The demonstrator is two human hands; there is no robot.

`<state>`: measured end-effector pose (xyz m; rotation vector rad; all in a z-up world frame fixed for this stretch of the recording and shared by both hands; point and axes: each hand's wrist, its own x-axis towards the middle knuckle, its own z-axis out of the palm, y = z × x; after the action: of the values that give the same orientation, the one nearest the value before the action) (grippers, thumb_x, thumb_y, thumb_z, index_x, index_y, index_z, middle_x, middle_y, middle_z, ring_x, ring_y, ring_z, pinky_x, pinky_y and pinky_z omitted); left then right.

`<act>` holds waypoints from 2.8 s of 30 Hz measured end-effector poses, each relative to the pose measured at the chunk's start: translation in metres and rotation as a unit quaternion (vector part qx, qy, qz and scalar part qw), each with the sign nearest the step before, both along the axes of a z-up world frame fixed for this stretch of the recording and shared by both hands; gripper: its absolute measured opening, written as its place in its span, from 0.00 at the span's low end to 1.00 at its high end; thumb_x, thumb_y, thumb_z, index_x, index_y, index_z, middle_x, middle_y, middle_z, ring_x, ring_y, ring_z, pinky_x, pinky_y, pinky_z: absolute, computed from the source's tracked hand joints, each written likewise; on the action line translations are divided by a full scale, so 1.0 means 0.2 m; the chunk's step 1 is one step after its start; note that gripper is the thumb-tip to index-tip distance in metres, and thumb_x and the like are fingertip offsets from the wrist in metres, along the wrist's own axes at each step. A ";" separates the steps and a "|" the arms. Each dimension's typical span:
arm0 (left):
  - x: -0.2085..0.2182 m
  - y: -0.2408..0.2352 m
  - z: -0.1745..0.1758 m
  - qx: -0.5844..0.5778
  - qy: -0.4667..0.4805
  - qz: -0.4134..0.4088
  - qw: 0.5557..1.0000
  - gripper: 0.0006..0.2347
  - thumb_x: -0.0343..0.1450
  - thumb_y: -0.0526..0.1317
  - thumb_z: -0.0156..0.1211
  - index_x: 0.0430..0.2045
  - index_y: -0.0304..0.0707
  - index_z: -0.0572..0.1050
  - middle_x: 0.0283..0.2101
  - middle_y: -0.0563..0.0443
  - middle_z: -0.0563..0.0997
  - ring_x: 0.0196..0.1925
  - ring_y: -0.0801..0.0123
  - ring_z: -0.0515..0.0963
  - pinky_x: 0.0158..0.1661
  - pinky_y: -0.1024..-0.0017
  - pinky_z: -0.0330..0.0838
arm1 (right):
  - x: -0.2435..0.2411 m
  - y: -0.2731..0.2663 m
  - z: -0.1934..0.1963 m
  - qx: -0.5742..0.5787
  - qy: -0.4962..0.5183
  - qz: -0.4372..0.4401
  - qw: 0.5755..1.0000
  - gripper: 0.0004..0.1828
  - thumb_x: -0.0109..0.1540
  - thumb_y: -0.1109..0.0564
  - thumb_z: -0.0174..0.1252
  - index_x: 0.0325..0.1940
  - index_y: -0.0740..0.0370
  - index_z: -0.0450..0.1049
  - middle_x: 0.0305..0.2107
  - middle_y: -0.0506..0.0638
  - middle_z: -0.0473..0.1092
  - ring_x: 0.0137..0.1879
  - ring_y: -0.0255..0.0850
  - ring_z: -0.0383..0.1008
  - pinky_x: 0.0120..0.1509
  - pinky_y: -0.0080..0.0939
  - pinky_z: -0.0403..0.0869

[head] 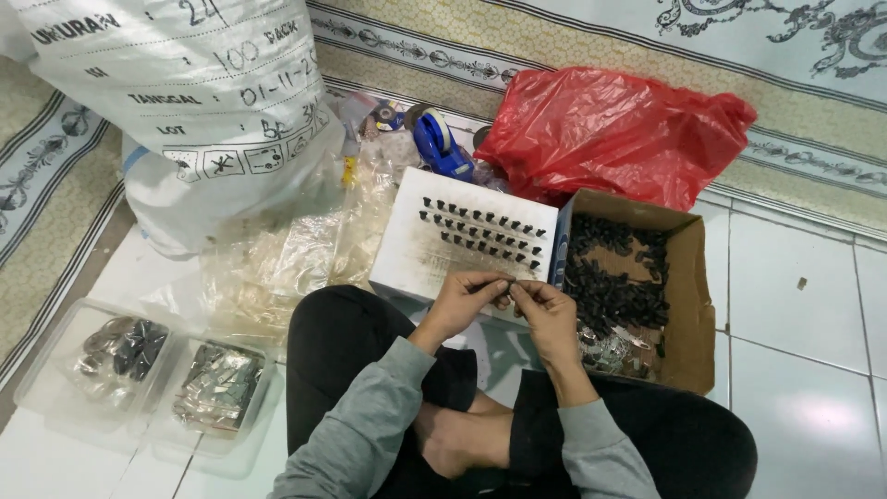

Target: The person sits on the floor and repeatedly picks small black components from a cardboard box, then places them into a white tray with rows of slots. The person also handles small plastic bags containing similar components.

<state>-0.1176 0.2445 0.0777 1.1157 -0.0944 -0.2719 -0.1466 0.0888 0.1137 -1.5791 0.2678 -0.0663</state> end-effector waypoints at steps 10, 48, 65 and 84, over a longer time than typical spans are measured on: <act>0.01 0.13 0.26 0.128 -0.005 0.095 0.987 0.10 0.75 0.39 0.62 0.47 0.37 0.82 0.42 0.37 0.86 0.43 0.63 0.85 0.42 0.67 0.80 | 0.19 0.11 0.12 -0.103 -0.065 0.046 0.991 0.08 0.60 0.62 0.70 0.42 0.68 0.83 0.25 0.56 0.77 0.31 0.36 0.73 0.34 0.36 0.75; 0.21 0.42 0.19 0.371 0.082 0.109 0.919 0.23 0.71 0.32 0.46 0.64 0.27 0.68 0.60 0.24 0.74 0.65 0.37 0.71 0.63 0.48 0.67 | 0.65 0.51 -0.20 -0.592 -0.195 0.224 0.750 0.12 0.56 0.54 0.68 0.44 0.53 0.81 0.32 0.49 0.68 0.47 0.48 0.71 0.53 0.49 0.66; 0.07 -0.02 0.40 0.438 -0.214 0.141 0.862 0.13 0.73 0.29 0.52 0.51 0.24 0.76 0.37 0.31 0.82 0.40 0.45 0.83 0.35 0.61 0.80 | 0.48 -0.31 0.12 -0.557 -0.173 0.158 0.796 0.11 0.59 0.56 0.64 0.46 0.59 0.81 0.33 0.53 0.70 0.45 0.52 0.72 0.50 0.48 0.69; 0.85 -1.38 -0.49 0.658 -0.446 -0.151 0.588 0.10 0.72 0.32 0.54 0.41 0.42 0.81 0.42 0.42 0.80 0.48 0.53 0.80 0.44 0.62 0.78 | 0.58 -1.18 -0.21 -0.372 0.174 0.045 0.911 0.25 0.61 0.66 0.50 0.64 0.68 0.74 0.55 0.69 0.73 0.64 0.61 0.73 0.65 0.57 0.74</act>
<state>0.0518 -0.0318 -0.0207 2.6862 -1.1630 0.0100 -0.0299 -0.1476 0.0726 -2.3659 0.4871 0.2143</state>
